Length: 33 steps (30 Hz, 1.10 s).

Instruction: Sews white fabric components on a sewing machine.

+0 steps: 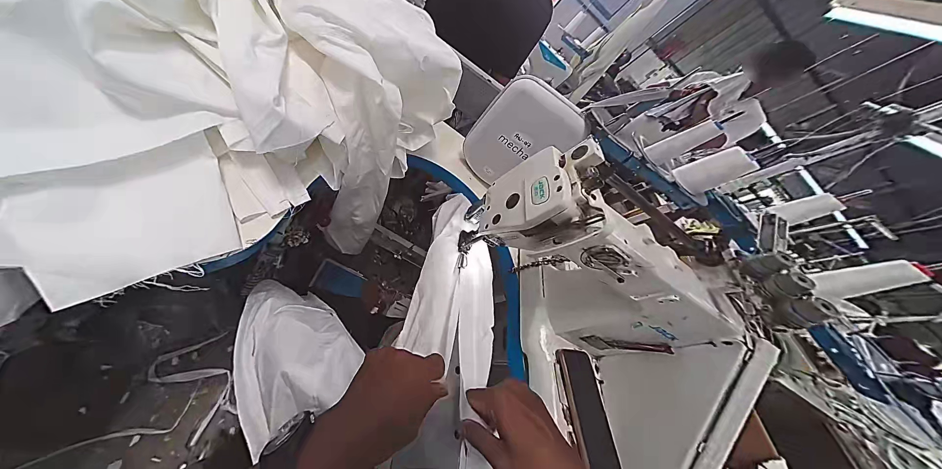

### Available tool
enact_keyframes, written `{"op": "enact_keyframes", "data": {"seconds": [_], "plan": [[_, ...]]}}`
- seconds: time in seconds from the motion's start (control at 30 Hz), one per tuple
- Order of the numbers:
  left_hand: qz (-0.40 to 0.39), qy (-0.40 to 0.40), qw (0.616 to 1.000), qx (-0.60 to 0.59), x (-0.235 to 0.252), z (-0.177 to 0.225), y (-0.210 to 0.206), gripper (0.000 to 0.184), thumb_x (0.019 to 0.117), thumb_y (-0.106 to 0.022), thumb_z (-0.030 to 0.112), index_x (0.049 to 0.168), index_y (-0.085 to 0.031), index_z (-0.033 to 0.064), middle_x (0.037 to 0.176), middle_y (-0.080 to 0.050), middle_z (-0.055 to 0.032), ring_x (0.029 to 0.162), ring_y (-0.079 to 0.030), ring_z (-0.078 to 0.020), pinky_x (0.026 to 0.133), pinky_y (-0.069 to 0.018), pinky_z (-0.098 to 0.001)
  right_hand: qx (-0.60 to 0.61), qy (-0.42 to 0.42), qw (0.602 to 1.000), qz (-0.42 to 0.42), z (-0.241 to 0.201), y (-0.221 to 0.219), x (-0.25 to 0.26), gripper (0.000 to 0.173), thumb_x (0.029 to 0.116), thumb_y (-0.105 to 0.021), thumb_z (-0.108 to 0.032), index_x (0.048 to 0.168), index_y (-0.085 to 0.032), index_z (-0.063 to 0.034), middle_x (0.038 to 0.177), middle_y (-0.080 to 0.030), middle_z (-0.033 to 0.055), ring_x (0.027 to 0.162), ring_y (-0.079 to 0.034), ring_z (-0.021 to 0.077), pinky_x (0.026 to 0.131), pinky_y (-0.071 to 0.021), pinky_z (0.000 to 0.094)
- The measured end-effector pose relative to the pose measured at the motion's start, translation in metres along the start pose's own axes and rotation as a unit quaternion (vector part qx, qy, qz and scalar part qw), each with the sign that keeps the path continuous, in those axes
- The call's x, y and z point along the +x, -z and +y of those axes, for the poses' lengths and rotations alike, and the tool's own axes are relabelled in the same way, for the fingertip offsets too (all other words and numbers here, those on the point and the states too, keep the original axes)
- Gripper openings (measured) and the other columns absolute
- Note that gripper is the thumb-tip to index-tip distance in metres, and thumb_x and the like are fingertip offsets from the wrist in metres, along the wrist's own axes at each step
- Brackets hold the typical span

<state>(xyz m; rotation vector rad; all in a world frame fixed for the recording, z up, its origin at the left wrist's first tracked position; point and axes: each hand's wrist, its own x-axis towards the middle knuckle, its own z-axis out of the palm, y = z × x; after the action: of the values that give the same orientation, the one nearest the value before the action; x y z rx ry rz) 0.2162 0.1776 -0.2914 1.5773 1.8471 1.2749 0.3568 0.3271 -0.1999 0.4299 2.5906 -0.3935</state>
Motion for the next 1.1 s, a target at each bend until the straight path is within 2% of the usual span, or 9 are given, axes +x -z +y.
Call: {"op": "enact_keyframes", "data": {"seconds": [0.13,0.27,0.3,0.4,0.5,0.7,0.8,0.93,1.1], "plan": [[0.07,-0.097,0.992,0.046,0.02,-0.017,-0.002,0.026,0.0986,-0.057,0.018,0.08,-0.062,0.001,0.055,-0.054,-0.0117,0.051,-0.062,-0.0301,0.047,-0.0463,-0.0441,-0.073,0.009,0.991,0.114,-0.022,0.01,-0.016,0.026,0.0903,-0.061,-0.02,0.072,-0.065,-0.0022,0.06,-0.059,0.0133,0.058,-0.064,0.0333,0.052,-0.0454,0.0505],[-0.105,0.051,0.993,0.028,0.022,0.011,0.029,0.03,0.1068,-0.051,0.021,0.104,-0.065,-0.0054,0.073,-0.065,-0.0244,0.074,-0.068,-0.0458,0.069,-0.0511,-0.0603,-0.011,-0.03,0.985,0.167,-0.029,-0.005,-0.021,0.023,0.0941,-0.061,-0.014,0.081,-0.069,0.0033,0.064,-0.064,0.0178,0.062,-0.067,0.037,0.057,-0.0496,0.0558],[-0.083,0.05,0.995,0.025,0.017,0.013,0.021,0.028,0.105,-0.054,0.02,0.101,-0.067,-0.0045,0.069,-0.064,-0.0229,0.069,-0.068,-0.044,0.065,-0.0512,-0.0589,-0.032,-0.054,0.977,0.202,-0.033,-0.004,-0.023,0.022,0.0938,-0.061,-0.011,0.083,-0.071,0.004,0.065,-0.066,0.0184,0.062,-0.069,0.0372,0.056,-0.0519,0.055],[0.144,-0.021,0.984,0.098,0.002,0.008,-0.027,0.018,0.0887,-0.061,0.019,0.079,-0.07,0.0066,0.051,-0.055,-0.0068,0.044,-0.06,-0.0248,0.037,-0.0443,-0.04,-0.142,-0.084,0.945,0.282,-0.061,-0.011,-0.015,0.009,0.0854,-0.067,-0.003,0.084,-0.075,0.0009,0.067,-0.068,0.015,0.06,-0.071,0.0317,0.049,-0.0545,0.0456],[0.22,-0.001,0.969,0.112,0.007,0.004,-0.036,0.017,0.0844,-0.061,0.012,0.085,-0.077,0.0074,0.057,-0.062,-0.0062,0.048,-0.064,-0.0229,0.039,-0.0465,-0.0387,-0.18,-0.091,0.922,0.331,-0.071,-0.024,0.014,0.015,0.081,-0.067,-0.001,0.091,-0.077,0.0028,0.066,-0.069,0.0138,0.055,-0.069,0.0275,0.045,-0.0524,0.038],[0.257,0.025,0.966,0.014,0.023,-0.01,-0.047,0.029,0.0928,-0.054,0.014,0.1,-0.081,0.0047,0.061,-0.067,-0.0077,0.05,-0.066,-0.0231,0.043,-0.0503,-0.0398,-0.173,-0.144,0.92,0.32,-0.072,-0.017,0.038,0.025,0.0833,-0.066,0.0,0.105,-0.077,0.0066,0.069,-0.07,0.0155,0.057,-0.07,0.0292,0.047,-0.0529,0.0387],[0.275,0.029,0.96,-0.039,0.037,-0.019,-0.054,0.031,0.094,-0.053,0.013,0.102,-0.08,0.0031,0.066,-0.071,-0.0092,0.056,-0.07,-0.0241,0.049,-0.0538,-0.0423,-0.183,-0.158,0.917,0.318,-0.065,-0.011,0.052,0.023,0.0844,-0.066,-0.002,0.103,-0.078,0.0043,0.066,-0.069,0.0142,0.055,-0.069,0.0294,0.046,-0.0516,0.0396],[0.212,0.095,0.958,-0.167,0.054,-0.023,-0.044,0.027,0.1002,-0.053,0.013,0.1,-0.075,-0.0019,0.072,-0.07,-0.0128,0.065,-0.07,-0.0249,0.062,-0.0554,-0.0448,-0.074,-0.185,0.937,0.287,-0.041,0.003,0.062,0.015,0.0907,-0.063,-0.006,0.098,-0.074,0.0023,0.072,-0.069,0.0172,0.065,-0.07,0.0367,0.056,-0.053,0.0521],[-0.038,0.159,0.936,-0.311,0.048,-0.086,0.013,0.02,0.1034,-0.055,0.013,0.093,-0.063,-0.0017,0.071,-0.054,0.0012,0.063,-0.051,-0.004,0.063,-0.046,-0.024,0.1,-0.167,0.97,0.145,0.01,-0.025,0.016,0.026,0.0936,-0.065,-0.019,0.084,-0.067,0.0047,0.065,-0.059,0.0151,0.063,-0.061,0.0332,0.062,-0.0466,0.0541]]}}
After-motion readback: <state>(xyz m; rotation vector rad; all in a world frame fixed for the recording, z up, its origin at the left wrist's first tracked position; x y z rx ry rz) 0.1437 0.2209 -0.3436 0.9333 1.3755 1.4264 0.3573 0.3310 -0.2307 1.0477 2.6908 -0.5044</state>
